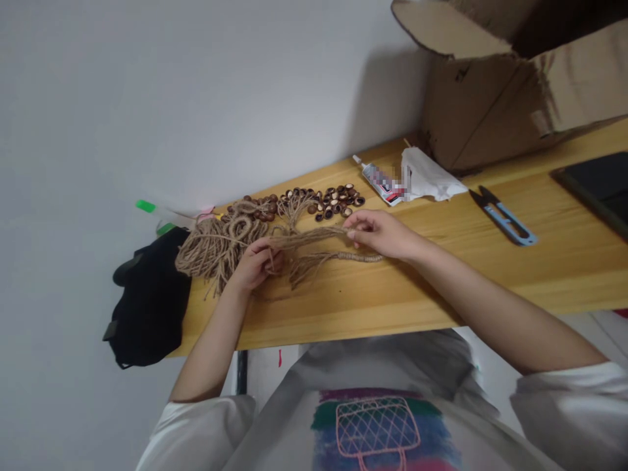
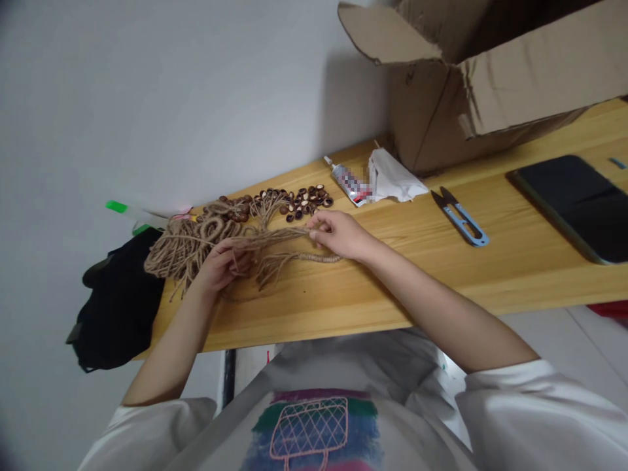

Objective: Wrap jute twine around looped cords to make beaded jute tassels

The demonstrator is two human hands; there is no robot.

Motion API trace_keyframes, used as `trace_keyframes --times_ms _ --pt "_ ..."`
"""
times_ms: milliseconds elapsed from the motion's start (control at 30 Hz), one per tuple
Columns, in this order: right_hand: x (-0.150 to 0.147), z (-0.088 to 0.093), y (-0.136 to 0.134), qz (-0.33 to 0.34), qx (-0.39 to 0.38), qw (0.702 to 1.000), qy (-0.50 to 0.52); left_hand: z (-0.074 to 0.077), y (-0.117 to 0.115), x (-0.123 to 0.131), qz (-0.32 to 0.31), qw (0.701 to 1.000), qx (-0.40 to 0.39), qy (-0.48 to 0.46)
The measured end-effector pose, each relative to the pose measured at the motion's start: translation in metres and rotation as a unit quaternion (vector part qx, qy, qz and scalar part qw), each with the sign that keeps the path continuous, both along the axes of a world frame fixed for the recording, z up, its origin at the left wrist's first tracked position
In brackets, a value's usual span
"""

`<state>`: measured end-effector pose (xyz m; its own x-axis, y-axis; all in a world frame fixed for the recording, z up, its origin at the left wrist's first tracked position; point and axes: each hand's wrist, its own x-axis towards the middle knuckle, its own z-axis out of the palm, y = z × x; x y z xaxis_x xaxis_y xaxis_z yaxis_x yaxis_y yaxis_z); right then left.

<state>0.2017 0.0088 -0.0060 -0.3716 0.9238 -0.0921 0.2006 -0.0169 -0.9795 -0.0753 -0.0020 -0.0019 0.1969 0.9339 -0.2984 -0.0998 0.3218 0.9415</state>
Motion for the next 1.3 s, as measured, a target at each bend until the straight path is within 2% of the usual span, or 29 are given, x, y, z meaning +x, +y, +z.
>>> trace_keyframes --times_ms 133,200,267,300,367,433,467,500,633,767,833,900,967,1100,1200,1300 --pt "0.001 -0.001 0.001 0.001 -0.006 1.000 0.000 0.002 -0.002 -0.004 0.044 0.995 0.028 0.090" --pt "0.000 -0.001 0.001 0.000 -0.007 1.000 0.004 0.008 -0.004 -0.006 0.018 0.985 0.062 0.158" --pt "-0.001 -0.002 0.001 0.000 -0.005 1.000 0.007 0.016 -0.008 -0.008 -0.042 0.958 0.121 0.255" --pt "-0.001 -0.002 0.000 0.001 -0.004 1.000 0.007 0.021 -0.010 -0.007 -0.076 0.934 0.157 0.313" --pt "-0.001 -0.002 0.000 0.009 -0.003 1.000 0.006 0.030 -0.013 -0.003 -0.122 0.859 0.239 0.435" --pt "-0.001 -0.001 -0.002 0.018 0.004 1.000 0.004 0.036 -0.015 0.009 -0.115 0.782 0.320 0.523" --pt "-0.001 -0.001 -0.003 0.025 0.008 1.000 0.005 0.038 -0.014 0.017 -0.106 0.755 0.349 0.544" --pt "-0.002 0.000 -0.004 0.034 0.012 0.999 0.008 0.039 -0.013 0.025 -0.104 0.742 0.372 0.547" --pt "-0.002 0.002 -0.007 0.066 0.010 0.997 0.025 0.039 0.003 0.060 -0.161 0.739 0.412 0.508" --pt "-0.001 0.003 -0.007 0.076 0.001 0.996 0.041 0.038 0.017 0.078 -0.284 0.784 0.343 0.432" --pt "-0.001 0.004 -0.006 0.079 -0.005 0.996 0.046 0.038 0.021 0.080 -0.310 0.789 0.325 0.419" --pt "0.000 0.004 -0.006 0.084 -0.012 0.995 0.049 0.038 0.023 0.079 -0.312 0.773 0.335 0.439" --pt "0.000 0.005 -0.005 0.080 -0.023 0.995 0.047 0.038 0.024 0.078 -0.306 0.738 0.372 0.472" --pt "-0.001 0.003 -0.004 0.044 -0.041 0.998 0.038 0.033 0.019 0.076 -0.241 0.668 0.479 0.516" --pt "-0.002 0.001 -0.004 0.036 -0.039 0.998 0.025 0.030 0.008 0.079 -0.210 0.652 0.501 0.530" --pt "-0.002 0.000 -0.004 0.028 -0.031 0.999 0.009 0.026 -0.005 0.088 -0.230 0.659 0.443 0.562"
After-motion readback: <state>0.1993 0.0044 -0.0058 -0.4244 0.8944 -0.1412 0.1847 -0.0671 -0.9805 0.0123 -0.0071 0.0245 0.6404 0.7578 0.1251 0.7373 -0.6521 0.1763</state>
